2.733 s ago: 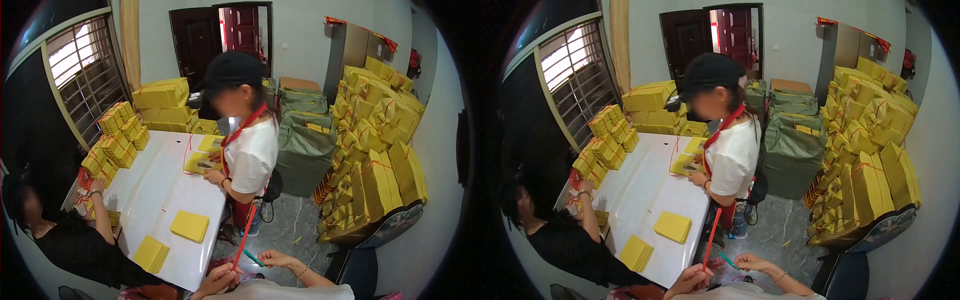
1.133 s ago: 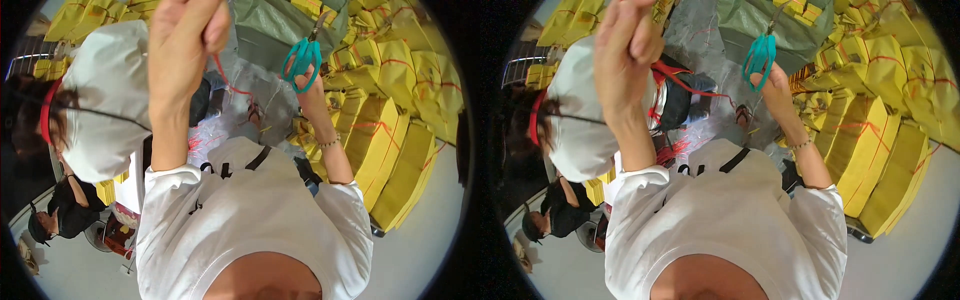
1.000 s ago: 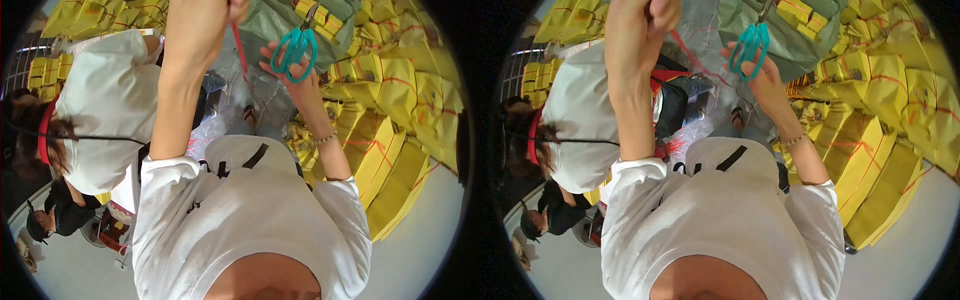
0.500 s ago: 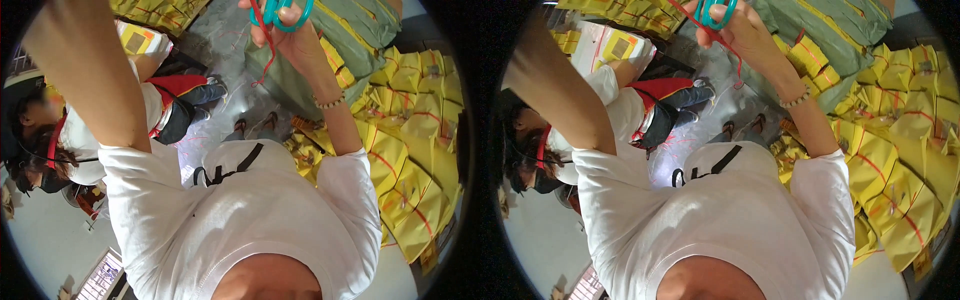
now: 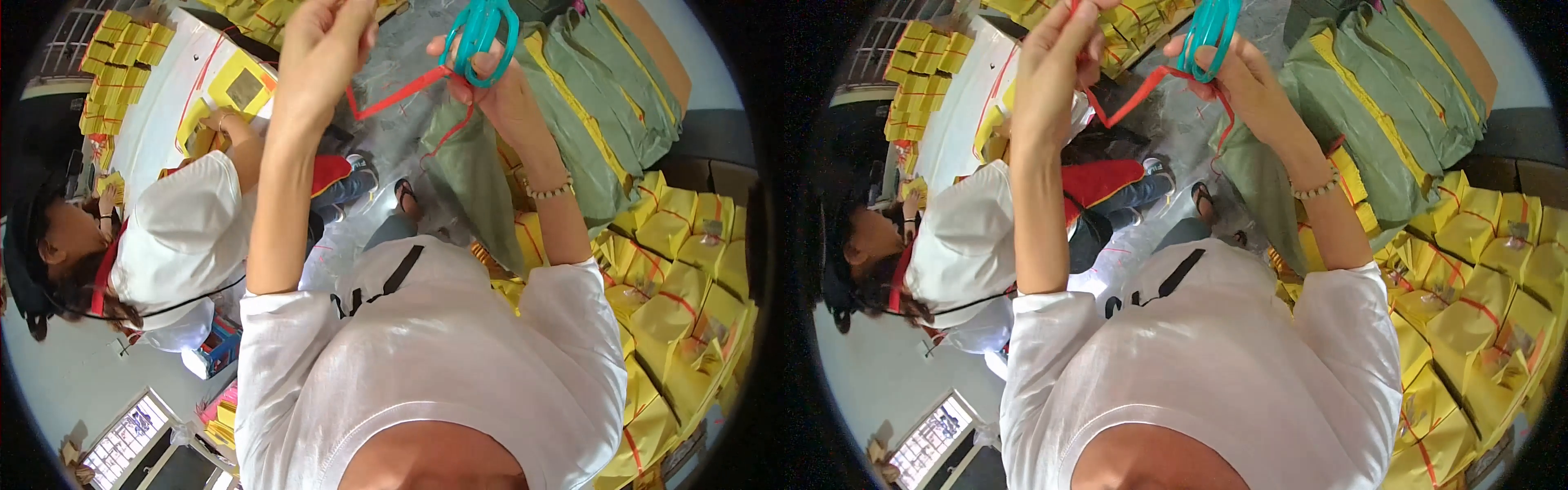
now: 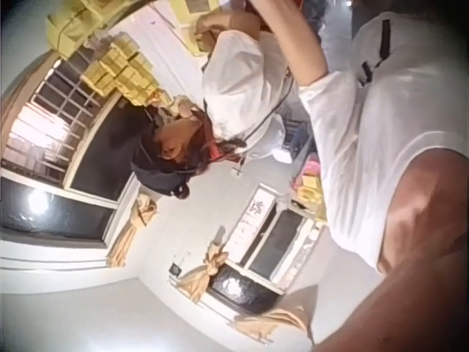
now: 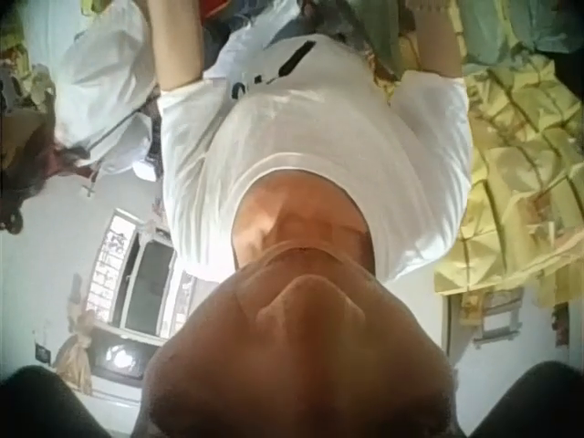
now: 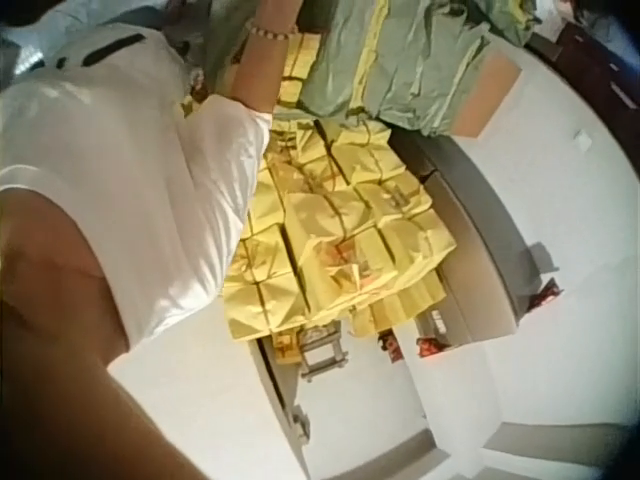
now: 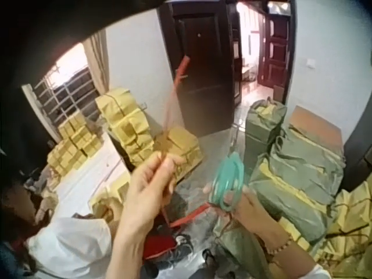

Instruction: Untangling and preparing lengths of red plastic straps for packaging use.

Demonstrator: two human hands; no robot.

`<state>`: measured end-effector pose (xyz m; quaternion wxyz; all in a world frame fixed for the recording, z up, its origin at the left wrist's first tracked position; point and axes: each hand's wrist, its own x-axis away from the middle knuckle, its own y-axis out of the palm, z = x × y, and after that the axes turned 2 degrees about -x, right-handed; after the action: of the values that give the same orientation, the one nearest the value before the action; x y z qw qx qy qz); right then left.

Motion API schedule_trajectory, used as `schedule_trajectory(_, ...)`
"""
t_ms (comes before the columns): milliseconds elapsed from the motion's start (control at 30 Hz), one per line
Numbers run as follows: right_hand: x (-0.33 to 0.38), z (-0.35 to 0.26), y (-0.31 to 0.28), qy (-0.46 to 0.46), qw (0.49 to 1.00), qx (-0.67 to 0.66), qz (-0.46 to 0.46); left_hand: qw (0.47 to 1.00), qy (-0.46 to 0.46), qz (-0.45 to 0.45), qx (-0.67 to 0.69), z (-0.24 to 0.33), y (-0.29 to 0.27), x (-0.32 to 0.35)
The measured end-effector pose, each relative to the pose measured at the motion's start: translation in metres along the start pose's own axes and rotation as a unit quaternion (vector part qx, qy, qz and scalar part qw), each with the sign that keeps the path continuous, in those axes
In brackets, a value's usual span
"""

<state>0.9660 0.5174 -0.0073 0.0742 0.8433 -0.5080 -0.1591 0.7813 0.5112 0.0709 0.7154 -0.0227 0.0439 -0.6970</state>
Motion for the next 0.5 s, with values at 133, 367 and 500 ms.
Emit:
schedule_trajectory(133,-0.039,0.01,-0.007,0.004,1.0,0.012,0.008,1.0,0.008,-0.015,0.017,-0.033,-0.018,-0.026)
schedule_trajectory(367,-0.104,-0.011,-0.016,-0.008,1.0,0.007,-0.022,0.997,0.024,0.039,0.064,-0.009,-0.04,-0.069)
schedule_trajectory(500,-0.153,-0.058,0.009,-0.065,0.996,-0.009,0.057,0.993,0.041,0.091,0.064,0.024,-0.041,-0.086)
